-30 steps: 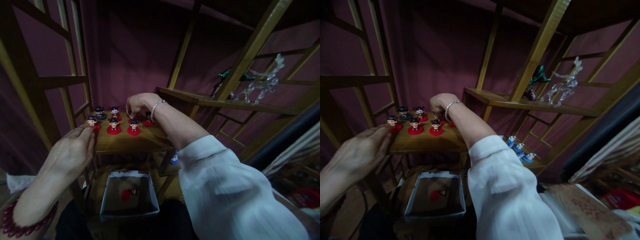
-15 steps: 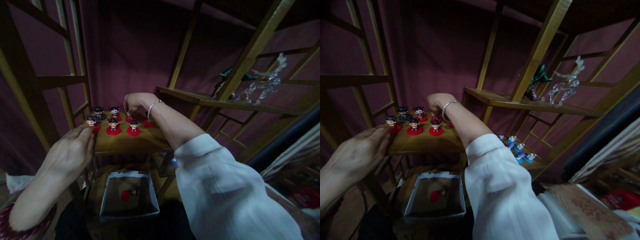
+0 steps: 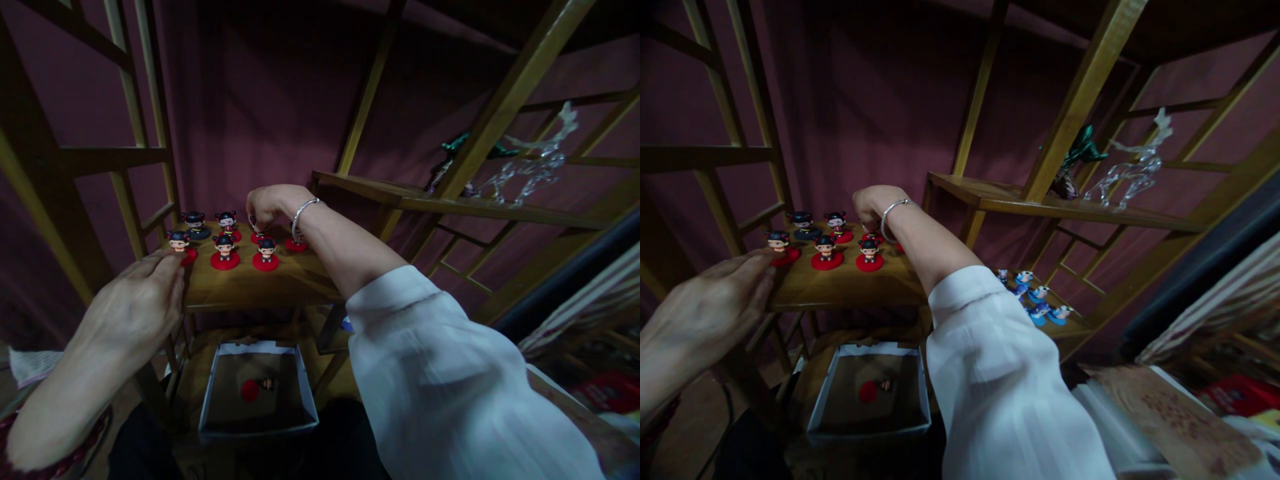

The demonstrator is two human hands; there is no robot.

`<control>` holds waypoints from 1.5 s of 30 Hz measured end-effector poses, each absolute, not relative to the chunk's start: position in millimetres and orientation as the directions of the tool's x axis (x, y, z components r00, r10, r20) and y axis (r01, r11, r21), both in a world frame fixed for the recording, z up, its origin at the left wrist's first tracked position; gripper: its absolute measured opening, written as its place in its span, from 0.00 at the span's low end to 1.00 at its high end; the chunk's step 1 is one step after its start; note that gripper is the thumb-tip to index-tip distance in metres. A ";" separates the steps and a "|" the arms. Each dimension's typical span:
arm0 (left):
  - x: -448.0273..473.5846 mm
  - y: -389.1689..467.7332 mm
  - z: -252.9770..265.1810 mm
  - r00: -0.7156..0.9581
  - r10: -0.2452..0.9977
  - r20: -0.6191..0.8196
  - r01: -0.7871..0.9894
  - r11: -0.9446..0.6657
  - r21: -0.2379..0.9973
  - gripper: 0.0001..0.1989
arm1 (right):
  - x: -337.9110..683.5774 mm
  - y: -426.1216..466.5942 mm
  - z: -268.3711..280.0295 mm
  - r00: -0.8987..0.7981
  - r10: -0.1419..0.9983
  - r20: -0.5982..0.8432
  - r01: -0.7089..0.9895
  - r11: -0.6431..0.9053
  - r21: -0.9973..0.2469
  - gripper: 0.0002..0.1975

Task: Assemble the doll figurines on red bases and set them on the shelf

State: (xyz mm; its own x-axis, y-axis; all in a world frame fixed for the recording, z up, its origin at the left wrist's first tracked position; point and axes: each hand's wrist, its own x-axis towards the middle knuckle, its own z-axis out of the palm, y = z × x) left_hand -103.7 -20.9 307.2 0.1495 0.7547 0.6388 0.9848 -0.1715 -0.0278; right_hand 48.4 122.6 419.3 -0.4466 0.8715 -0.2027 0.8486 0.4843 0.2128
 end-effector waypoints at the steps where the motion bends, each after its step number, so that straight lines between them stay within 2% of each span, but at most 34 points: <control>1: -103.7 -21.2 307.3 0.145 0.757 0.638 0.985 -0.169 -0.023 0.28 | 48.4 123.6 419.0 -0.446 0.870 -0.209 0.847 0.486 0.216 0.18; 8: -102.8 -22.4 308.0 0.144 0.752 0.643 0.984 -0.178 -0.011 0.28 | 48.4 124.7 419.4 -0.438 0.872 -0.217 0.860 0.477 0.181 0.18; 16: -103.2 -20.6 307.8 0.142 0.756 0.639 0.986 -0.166 -0.022 0.26 | 44.9 118.0 420.0 -0.428 0.878 -0.216 0.849 0.472 0.238 0.19; 22: -103.3 -20.4 308.3 0.143 0.770 0.622 0.987 -0.153 -0.039 0.27 | 55.5 113.4 430.5 -0.455 0.884 -0.104 0.853 0.467 0.235 0.22; 25: -102.9 -21.9 309.8 0.142 0.790 0.596 0.988 -0.150 -0.037 0.28 | 63.7 119.3 435.9 -0.397 0.915 -0.073 0.884 0.403 0.239 0.22; 34: -102.2 -23.9 312.4 0.116 0.828 0.549 0.991 -0.131 -0.012 0.29 | 84.8 114.4 431.6 -0.189 0.961 -0.201 0.917 0.246 0.314 0.20; 37: -102.7 -24.0 312.1 0.117 0.829 0.546 0.991 -0.132 -0.013 0.28 | 88.0 108.2 425.8 -0.161 0.967 -0.199 0.924 0.218 0.314 0.21; 45: -102.3 -22.8 311.1 0.123 0.808 0.577 0.990 -0.137 -0.019 0.27 | 93.1 124.5 416.9 -0.300 0.931 -0.209 0.820 0.364 0.442 0.23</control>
